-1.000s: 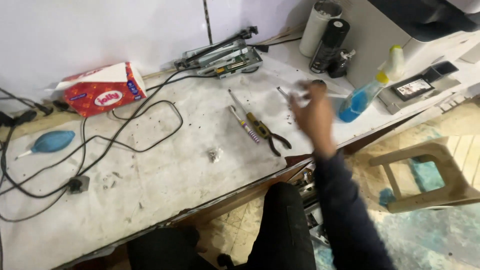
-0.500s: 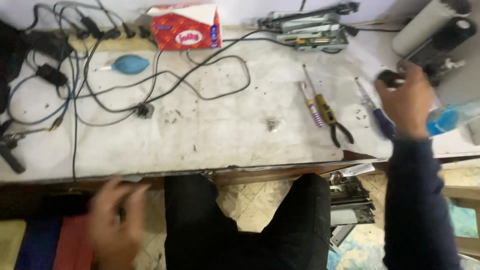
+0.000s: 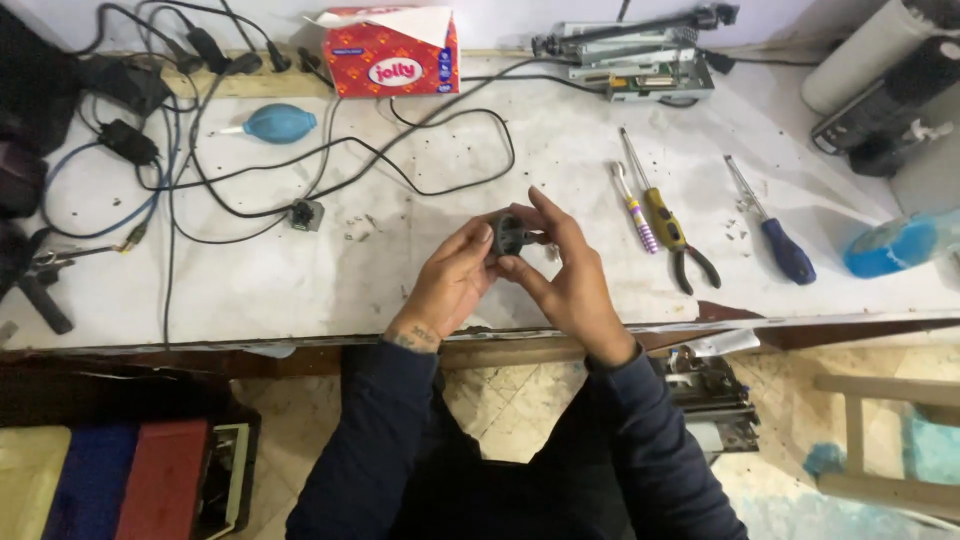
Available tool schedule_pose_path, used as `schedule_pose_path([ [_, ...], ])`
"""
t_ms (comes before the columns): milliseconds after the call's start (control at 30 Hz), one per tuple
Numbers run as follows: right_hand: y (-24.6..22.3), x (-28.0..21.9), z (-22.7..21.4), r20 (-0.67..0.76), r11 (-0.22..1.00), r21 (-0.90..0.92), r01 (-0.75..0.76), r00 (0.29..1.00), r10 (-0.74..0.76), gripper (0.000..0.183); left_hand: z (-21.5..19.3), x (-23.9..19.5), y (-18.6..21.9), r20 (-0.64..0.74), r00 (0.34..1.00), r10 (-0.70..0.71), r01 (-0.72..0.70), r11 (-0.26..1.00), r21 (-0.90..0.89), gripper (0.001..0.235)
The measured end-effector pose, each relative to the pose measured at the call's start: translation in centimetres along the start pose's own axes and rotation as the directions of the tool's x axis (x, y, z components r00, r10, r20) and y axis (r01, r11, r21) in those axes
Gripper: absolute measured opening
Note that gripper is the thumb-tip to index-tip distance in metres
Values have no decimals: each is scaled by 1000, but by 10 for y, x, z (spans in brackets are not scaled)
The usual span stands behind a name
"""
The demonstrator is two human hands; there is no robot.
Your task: The person wipes a black metal bracket with a white cloth, then uses a toothbrush to scrub a small black cylindrical component. The person handles the bracket and the cylindrical component one at a time on a cluttered workbench.
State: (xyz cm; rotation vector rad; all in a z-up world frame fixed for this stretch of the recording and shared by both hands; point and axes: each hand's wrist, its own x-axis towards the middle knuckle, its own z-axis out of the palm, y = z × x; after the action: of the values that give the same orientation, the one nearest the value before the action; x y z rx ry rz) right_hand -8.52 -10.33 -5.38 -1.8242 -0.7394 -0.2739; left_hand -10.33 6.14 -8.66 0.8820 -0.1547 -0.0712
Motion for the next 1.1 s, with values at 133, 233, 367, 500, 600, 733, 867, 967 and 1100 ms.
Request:
schedule_pose_path([
  [133, 14, -7, -15, -57, 998, -58, 5, 998, -8, 70, -25, -6, -12, 29, 998, 58, -54, 991, -120, 47],
  [233, 63, -21, -44, -341, 920, -363, -144, 940, 13, 8, -30, -7, -8, 66, 994, 88, -78, 988, -131, 50],
  [367, 67, -21, -51, -380, 919, -280, -278, 911, 159, 50, -36, -5, -13, 81, 991, 106, -94, 987, -133, 51],
  [500, 72, -11, -54, -349, 751, -609, -254, 937, 34, 23, -38, -4, -14, 60, 993, 103, -98, 992, -83, 51],
  [600, 77, -5, -53, -282, 733, -649, -206, 959, 20, 28, -40, -6, -14, 28, 993, 116, -116, 993, -10, 50],
  [733, 77, -11, -31, -141, 859, -504, -90, 990, 21, 41, -44, -6, -19, -9, 990, 143, -142, 987, 73, 49],
  [867, 54, -13, -14, -37, 765, -636, -102, 994, 102, 20, -44, -3, -21, -3, 988, 152, -151, 986, 72, 48],
  [967, 57, -14, -9, -116, 835, -500, -228, 974, 196, 14, -41, -5, -19, -33, 990, 137, -135, 989, 61, 48],
  [1100, 38, -6, 6, -97, 916, -8, -400, 913, 397, 22, -37, -4, -13, -73, 992, 107, -106, 994, 14, 49],
])
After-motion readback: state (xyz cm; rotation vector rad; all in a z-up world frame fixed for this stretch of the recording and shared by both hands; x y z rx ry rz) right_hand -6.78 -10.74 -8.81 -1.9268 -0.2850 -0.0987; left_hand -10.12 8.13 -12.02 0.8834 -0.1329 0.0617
